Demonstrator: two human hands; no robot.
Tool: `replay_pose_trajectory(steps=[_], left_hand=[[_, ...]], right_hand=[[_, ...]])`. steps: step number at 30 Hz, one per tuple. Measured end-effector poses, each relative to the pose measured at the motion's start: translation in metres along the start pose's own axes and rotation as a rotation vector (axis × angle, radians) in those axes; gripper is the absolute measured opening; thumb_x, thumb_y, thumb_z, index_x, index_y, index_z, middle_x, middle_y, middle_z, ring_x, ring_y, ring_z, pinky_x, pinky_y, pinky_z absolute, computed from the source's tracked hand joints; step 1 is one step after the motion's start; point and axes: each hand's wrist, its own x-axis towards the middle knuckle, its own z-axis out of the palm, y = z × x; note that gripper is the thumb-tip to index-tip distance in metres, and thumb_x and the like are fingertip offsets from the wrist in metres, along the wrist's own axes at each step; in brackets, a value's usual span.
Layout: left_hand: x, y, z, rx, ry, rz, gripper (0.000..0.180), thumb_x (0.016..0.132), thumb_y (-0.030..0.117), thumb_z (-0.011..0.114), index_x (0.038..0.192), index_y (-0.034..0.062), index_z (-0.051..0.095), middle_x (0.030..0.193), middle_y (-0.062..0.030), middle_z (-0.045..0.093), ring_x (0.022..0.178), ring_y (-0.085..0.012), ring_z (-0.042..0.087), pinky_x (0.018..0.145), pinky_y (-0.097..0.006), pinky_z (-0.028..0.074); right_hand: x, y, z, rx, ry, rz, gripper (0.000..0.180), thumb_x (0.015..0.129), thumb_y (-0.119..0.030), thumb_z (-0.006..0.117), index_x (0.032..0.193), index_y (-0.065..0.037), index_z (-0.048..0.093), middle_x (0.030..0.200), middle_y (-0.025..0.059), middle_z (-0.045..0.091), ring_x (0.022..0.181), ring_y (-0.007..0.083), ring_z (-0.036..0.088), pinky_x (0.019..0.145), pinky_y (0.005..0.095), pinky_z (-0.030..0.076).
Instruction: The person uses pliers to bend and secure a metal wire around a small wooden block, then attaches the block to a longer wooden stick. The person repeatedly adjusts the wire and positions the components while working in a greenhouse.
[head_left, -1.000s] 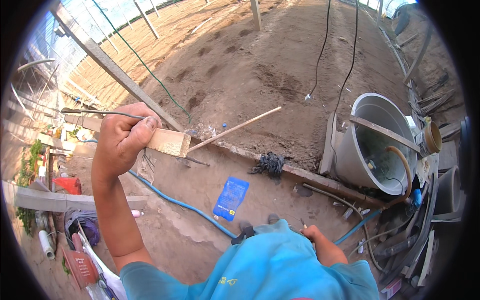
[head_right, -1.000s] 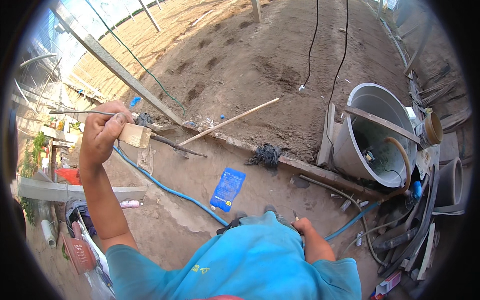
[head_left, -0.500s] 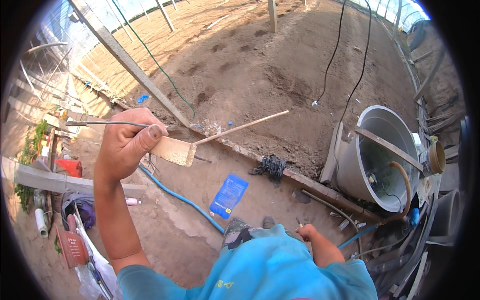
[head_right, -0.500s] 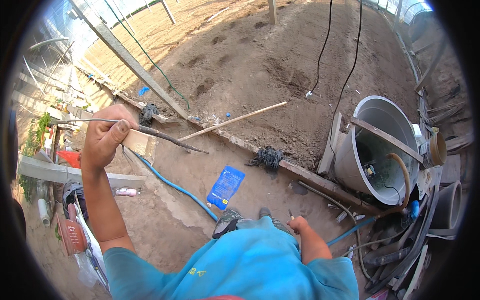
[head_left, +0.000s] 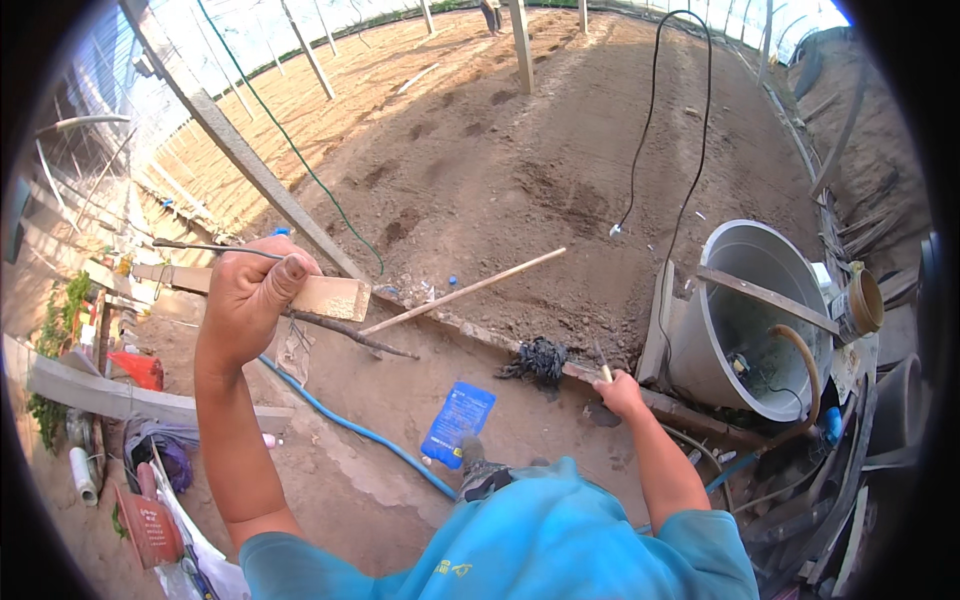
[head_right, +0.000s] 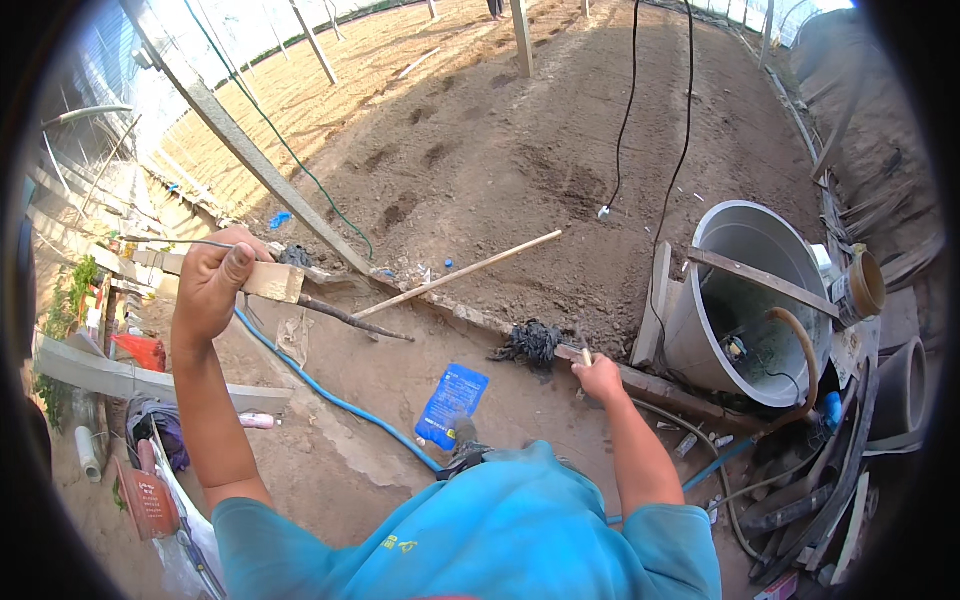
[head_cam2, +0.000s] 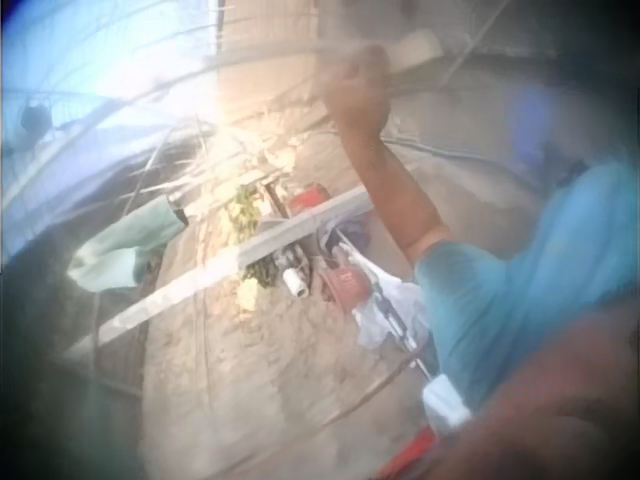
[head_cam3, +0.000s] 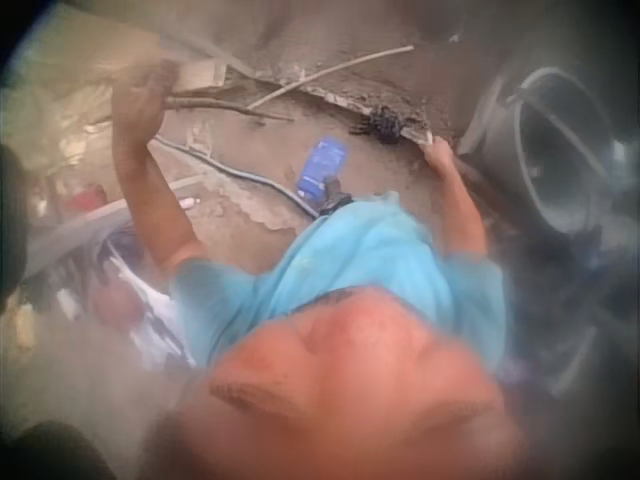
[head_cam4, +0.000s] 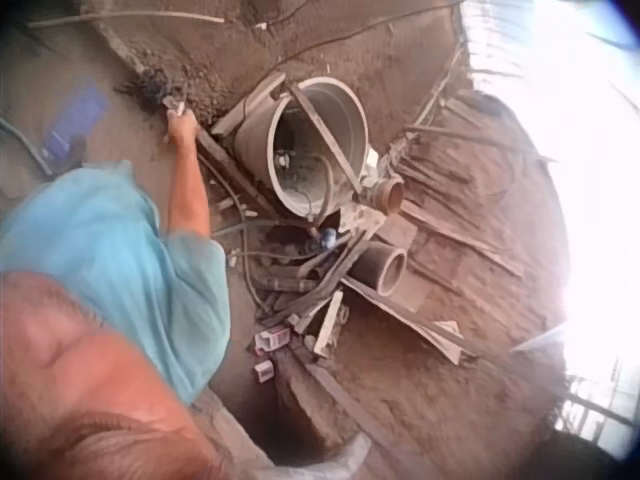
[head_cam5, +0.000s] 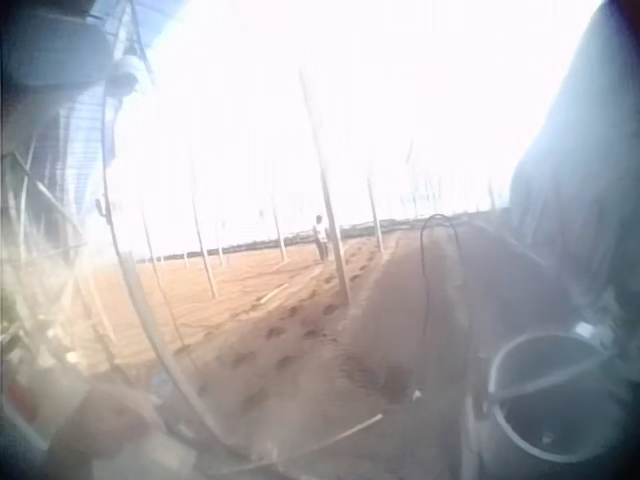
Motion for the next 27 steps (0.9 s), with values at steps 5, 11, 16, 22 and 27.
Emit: replay_pose_trajectory(steps=[5, 11, 16, 22, 27], left_hand=[[0.004, -0.012, -0.007, 0.001, 0.036, -0.055, 0.053, 0.111, 0.047, 0.059, 0.096, -0.0017, 0.074, 0.088, -0.0038, 0.068, 0.083, -0.0106, 0.058, 0.076, -0.027, 0.044], [0.01, -0.027, -0.006, 0.002, 0.175, -0.113, 0.049, 0.111, 0.046, 0.062, 0.102, -0.001, 0.075, 0.087, 0.0004, 0.069, 0.082, -0.0067, 0.057, 0.073, -0.025, 0.045], [0.011, -0.026, -0.013, -0.073, 0.218, -0.153, 0.046, 0.111, 0.043, 0.064, 0.104, -0.0013, 0.075, 0.084, 0.0032, 0.065, 0.078, -0.0051, 0.051, 0.07, -0.024, 0.041], [0.006, -0.031, -0.017, -0.067, 0.24, -0.192, 0.046, 0.111, 0.043, 0.064, 0.106, -0.0012, 0.076, 0.081, 0.0046, 0.064, 0.075, -0.0038, 0.048, 0.067, -0.023, 0.037], [0.01, -0.03, -0.013, -0.089, 0.227, -0.163, 0.046, 0.111, 0.043, 0.063, 0.107, -0.0004, 0.076, 0.083, 0.0047, 0.063, 0.078, -0.004, 0.049, 0.07, -0.023, 0.038]], right_hand=[[-0.068, 0.032, 0.011, -0.152, -0.51, 0.385, 0.053, 0.09, -0.044, 0.084, 0.097, 0.007, 0.074, 0.08, 0.0163, 0.072, 0.065, 0.0269, 0.07, 0.06, 0.0436, 0.054], [-0.133, 0.132, 0.061, -0.185, -0.676, 0.574, 0.055, 0.093, -0.041, 0.082, 0.074, 0.008, 0.068, 0.067, 0.0167, 0.064, 0.055, 0.0264, 0.061, 0.052, 0.0453, 0.046], [-0.157, 0.183, 0.069, -0.142, -0.61, 0.692, 0.052, 0.092, -0.04, 0.083, 0.079, 0.009, 0.071, 0.067, 0.018, 0.065, 0.055, 0.0276, 0.061, 0.052, 0.0459, 0.047], [-0.158, 0.182, 0.065, -0.116, -0.458, 0.649, 0.051, 0.088, -0.04, 0.085, 0.09, 0.01, 0.076, 0.079, 0.0201, 0.073, 0.065, 0.0298, 0.071, 0.06, 0.0459, 0.055], [-0.149, 0.154, 0.067, -0.158, -0.435, 0.549, 0.061, 0.085, -0.045, 0.086, 0.108, 0.011, 0.077, 0.097, 0.0223, 0.079, 0.081, 0.0316, 0.078, 0.073, 0.0453, 0.06]])
